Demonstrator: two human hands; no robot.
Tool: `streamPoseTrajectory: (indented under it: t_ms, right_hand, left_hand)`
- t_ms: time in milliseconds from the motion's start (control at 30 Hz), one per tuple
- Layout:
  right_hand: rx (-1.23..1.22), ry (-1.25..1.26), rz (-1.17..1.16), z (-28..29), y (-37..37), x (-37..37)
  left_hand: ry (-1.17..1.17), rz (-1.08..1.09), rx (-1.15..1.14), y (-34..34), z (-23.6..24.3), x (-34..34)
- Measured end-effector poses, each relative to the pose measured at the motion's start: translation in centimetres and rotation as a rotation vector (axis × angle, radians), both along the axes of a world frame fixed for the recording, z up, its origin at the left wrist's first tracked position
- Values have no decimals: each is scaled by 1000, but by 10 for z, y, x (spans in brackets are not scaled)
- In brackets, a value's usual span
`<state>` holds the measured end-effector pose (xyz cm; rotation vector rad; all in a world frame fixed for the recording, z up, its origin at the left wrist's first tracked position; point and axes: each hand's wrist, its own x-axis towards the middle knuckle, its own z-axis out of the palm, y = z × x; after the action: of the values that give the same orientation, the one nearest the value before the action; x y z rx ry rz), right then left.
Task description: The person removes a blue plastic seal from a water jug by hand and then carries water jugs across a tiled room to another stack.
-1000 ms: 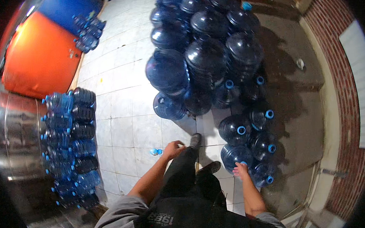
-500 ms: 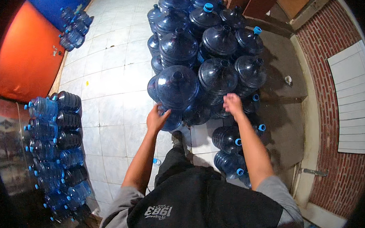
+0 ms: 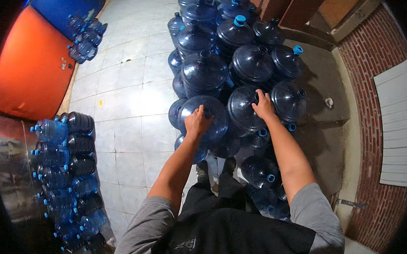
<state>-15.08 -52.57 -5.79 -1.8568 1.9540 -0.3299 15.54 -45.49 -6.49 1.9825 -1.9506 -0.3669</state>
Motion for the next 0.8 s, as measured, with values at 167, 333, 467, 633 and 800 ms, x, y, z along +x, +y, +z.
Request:
streamPoseTrajectory:
  t_ms: [167, 333, 467, 633, 800]
  right_hand:
    - [98, 120, 185, 42, -13, -2]
    - [33, 236, 132, 140, 3, -3]
    - [-81, 192, -117, 222, 41, -17]
    - [-97, 174, -428, 279, 127, -73]
    - [-121, -144, -813, 291, 270, -98]
  left_hand:
    - [44, 137, -41, 16, 43, 47]
    - [265, 272, -311, 18, 124, 104]
    - [299, 342, -364, 6, 197, 147]
    - [512, 265, -309, -3, 235, 176]
    - [543, 81, -240, -15, 242, 149]
